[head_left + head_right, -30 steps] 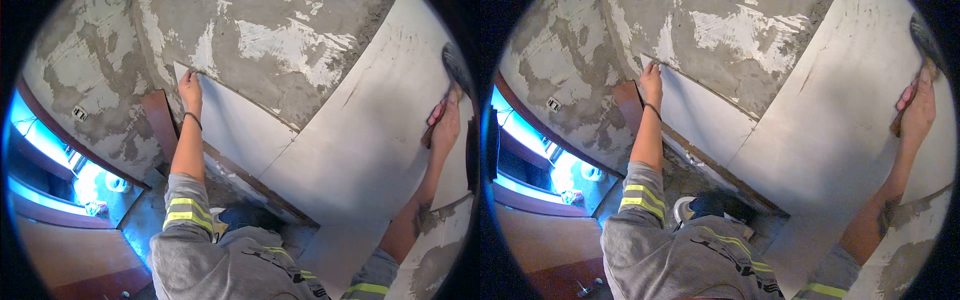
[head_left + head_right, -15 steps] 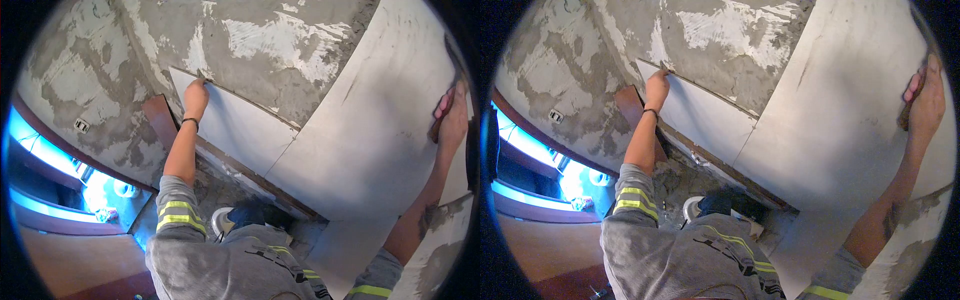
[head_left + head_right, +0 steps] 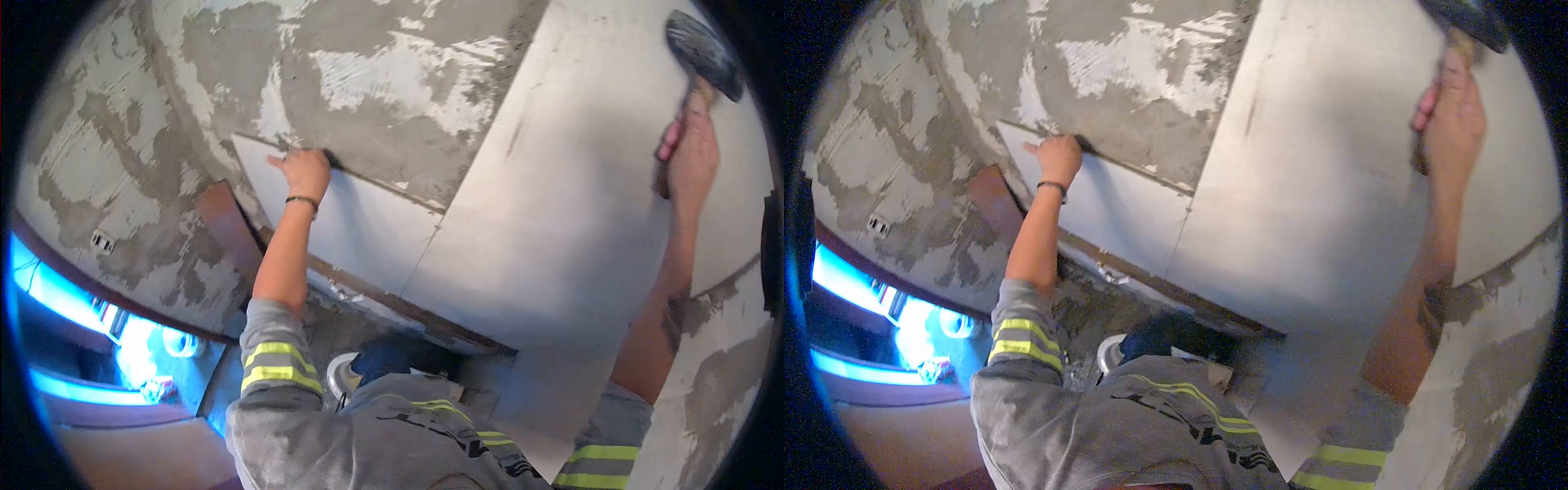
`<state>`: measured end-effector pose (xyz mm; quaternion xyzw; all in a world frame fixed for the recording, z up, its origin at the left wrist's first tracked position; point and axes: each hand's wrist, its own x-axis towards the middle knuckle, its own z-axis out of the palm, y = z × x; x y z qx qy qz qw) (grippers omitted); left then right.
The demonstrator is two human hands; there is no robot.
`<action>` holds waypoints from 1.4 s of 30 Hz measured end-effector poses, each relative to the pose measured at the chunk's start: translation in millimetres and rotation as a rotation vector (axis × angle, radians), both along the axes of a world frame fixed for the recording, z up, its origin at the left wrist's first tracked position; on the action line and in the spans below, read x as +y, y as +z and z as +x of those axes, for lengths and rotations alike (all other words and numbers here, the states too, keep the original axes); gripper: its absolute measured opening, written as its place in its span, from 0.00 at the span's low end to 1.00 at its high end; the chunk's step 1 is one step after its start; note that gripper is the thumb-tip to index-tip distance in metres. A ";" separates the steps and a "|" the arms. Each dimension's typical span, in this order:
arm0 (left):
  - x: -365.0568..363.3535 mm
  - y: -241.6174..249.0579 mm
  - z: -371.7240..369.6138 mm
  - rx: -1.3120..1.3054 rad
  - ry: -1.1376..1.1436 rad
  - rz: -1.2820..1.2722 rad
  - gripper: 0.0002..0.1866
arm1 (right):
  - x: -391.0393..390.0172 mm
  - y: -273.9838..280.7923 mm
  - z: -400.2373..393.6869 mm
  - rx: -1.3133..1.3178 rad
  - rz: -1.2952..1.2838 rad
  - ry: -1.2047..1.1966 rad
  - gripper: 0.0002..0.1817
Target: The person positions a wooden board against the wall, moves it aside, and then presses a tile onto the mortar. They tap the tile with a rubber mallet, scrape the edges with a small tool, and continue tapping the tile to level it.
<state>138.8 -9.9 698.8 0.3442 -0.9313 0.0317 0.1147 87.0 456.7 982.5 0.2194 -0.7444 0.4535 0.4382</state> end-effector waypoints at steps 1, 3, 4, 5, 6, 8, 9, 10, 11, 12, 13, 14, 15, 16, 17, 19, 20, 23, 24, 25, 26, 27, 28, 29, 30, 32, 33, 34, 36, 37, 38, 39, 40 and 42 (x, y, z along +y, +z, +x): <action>12.8 2.1 4.7 0.086 -0.053 -0.104 0.15 | -1.0 -0.2 0.8 0.006 0.007 0.008 0.25; 61.4 30.6 11.3 0.286 -0.223 0.016 0.13 | -5.3 0.8 5.9 0.028 0.028 -0.008 0.25; 88.3 44.4 15.6 0.453 -0.364 0.139 0.12 | -9.7 -1.4 9.6 0.045 0.036 0.034 0.24; 113.3 56.4 16.9 0.757 -0.580 0.142 0.12 | -13.5 -2.5 16.8 0.058 0.047 0.078 0.24; 132.6 64.6 16.3 1.068 -0.779 0.141 0.13 | -19.1 -3.0 27.2 0.060 0.070 0.069 0.24; 141.3 69.0 -2.0 1.065 -0.883 0.197 0.14 | -32.8 -11.1 42.1 0.071 0.006 -0.044 0.22; 138.4 67.6 -7.2 1.055 -1.000 0.221 0.16 | -29.3 -15.1 36.8 0.153 0.011 0.027 0.21; 137.9 57.2 -1.6 1.054 -0.972 0.237 0.16 | -29.4 -15.7 32.3 0.139 0.031 0.044 0.21; 140.9 47.0 7.6 0.717 -0.944 0.328 0.17 | -28.1 -18.0 29.3 0.169 0.052 0.034 0.22; 144.5 40.4 14.5 0.382 -0.911 0.402 0.17 | -24.8 -19.8 24.9 0.206 0.063 0.018 0.22; 151.0 15.6 12.9 0.461 -0.891 0.341 0.20 | -24.3 -20.4 12.5 0.133 0.024 0.067 0.23; 156.0 -1.3 9.2 0.448 -0.898 0.347 0.20 | -24.2 -22.3 10.4 0.121 0.023 0.058 0.23; 160.3 -12.9 5.0 0.529 -0.893 0.333 0.21 | -26.4 -20.8 11.3 0.121 0.029 -0.002 0.24; 162.4 -23.3 1.7 0.607 -0.888 0.318 0.23 | -27.5 -20.7 12.1 0.118 0.033 -0.064 0.25; 165.0 -31.0 1.9 0.587 -0.902 0.328 0.23 | -25.8 -22.0 10.9 0.101 0.031 -0.081 0.25; 167.2 -38.8 -0.5 0.828 -0.905 0.235 0.18 | -23.7 -19.5 6.9 0.077 0.015 -0.008 0.27; 168.7 -43.0 -0.5 0.817 -0.922 0.244 0.18 | -21.9 -22.4 12.1 0.068 0.013 -0.027 0.27; 168.1 -53.7 -5.3 0.841 -0.964 0.049 0.15 | -20.8 -30.9 34.8 0.073 0.064 -0.062 0.23; 167.7 -53.8 -4.9 0.849 -0.983 0.062 0.15 | -18.9 -41.1 35.1 0.076 0.071 -0.085 0.23; 169.5 -54.4 -5.7 0.822 -0.940 0.076 0.15 | -13.4 -56.9 34.3 0.103 -0.025 -0.068 0.24; 172.2 -53.6 -5.8 0.796 -0.889 0.090 0.15 | -8.9 -69.7 32.9 0.132 -0.116 -0.043 0.25; 174.6 -51.6 -3.1 0.755 -0.872 0.154 0.17 | -6.2 -80.0 25.6 0.129 -0.108 -0.065 0.25; 177.0 -54.2 1.0 0.739 -0.898 0.169 0.17 | -3.5 -91.4 15.5 0.144 -0.033 -0.046 0.24; 176.8 -53.1 0.7 0.742 -0.878 0.138 0.18 | -2.9 -96.3 11.7 0.170 0.039 -0.018 0.24; 176.7 -50.4 -0.9 0.754 -0.850 0.106 0.18 | -5.9 -95.0 23.1 0.175 0.038 -0.030 0.24; 178.4 -49.2 -0.4 0.764 -0.854 0.098 0.18 | -8.1 -92.6 49.1 0.081 -0.033 -0.048 0.25; 178.1 -49.6 -0.7 0.765 -0.845 0.111 0.18 | 4.2 -101.2 28.9 0.088 -0.032 -0.053 0.25; 178.8 -50.1 0.0 0.762 -0.836 0.126 0.17 | 25.0 -119.3 -6.6 0.275 0.160 -0.174 0.25; 179.4 -49.6 0.3 0.756 -0.826 0.114 0.17 | 20.9 -123.8 2.2 0.448 0.349 -0.304 0.25; 180.0 -48.8 2.3 0.750 -0.815 0.100 0.17 | 19.8 -129.4 11.3 0.196 0.221 -0.214 0.24; 181.0 -45.8 1.5 0.766 -0.813 0.095 0.17 | 8.9 -122.4 24.6 -0.030 0.099 -0.105 0.24; 181.4 -45.7 3.6 0.750 -0.794 0.102 0.17 | 6.9 -122.8 37.4 -0.050 0.083 -0.075 0.25; 181.2 -46.7 5.8 0.733 -0.780 0.107 0.17 | 10.8 -136.1 27.7 -0.041 0.081 -0.075 0.25; 179.1 -47.0 -1.9 0.761 -0.778 0.103 0.17 | 24.7 -157.4 -8.5 0.266 0.017 0.037 0.25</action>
